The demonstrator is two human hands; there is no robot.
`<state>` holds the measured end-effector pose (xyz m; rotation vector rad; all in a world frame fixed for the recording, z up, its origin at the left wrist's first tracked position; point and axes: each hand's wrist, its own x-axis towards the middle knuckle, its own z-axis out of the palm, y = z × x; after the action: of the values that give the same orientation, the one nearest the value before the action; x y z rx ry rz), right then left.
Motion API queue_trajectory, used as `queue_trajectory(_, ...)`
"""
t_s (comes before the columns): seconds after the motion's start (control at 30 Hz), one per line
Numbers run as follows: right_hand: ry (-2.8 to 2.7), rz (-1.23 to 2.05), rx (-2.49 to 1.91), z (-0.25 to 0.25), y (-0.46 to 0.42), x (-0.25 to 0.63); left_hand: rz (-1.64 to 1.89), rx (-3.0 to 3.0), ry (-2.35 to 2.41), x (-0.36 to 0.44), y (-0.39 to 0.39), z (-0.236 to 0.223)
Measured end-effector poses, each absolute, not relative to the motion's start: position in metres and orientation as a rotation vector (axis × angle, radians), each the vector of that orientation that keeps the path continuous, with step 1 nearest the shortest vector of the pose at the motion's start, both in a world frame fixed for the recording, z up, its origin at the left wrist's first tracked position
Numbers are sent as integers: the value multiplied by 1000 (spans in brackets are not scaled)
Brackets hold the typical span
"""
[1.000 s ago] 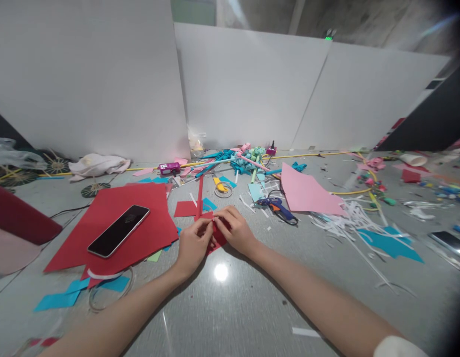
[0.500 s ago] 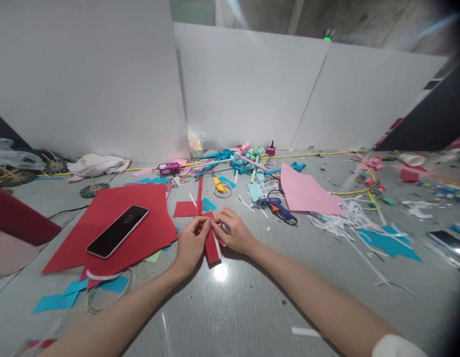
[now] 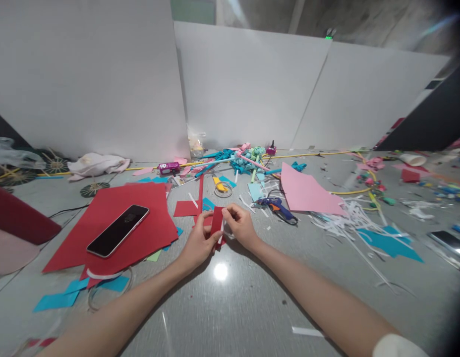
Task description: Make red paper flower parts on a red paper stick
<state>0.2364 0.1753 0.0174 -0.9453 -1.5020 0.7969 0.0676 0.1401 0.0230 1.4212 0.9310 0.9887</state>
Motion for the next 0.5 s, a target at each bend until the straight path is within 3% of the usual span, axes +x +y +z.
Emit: queue_trajectory(0.5, -1279, 641, -1037, 17, 176, 238, 837, 1527, 905, 65, 143, 13)
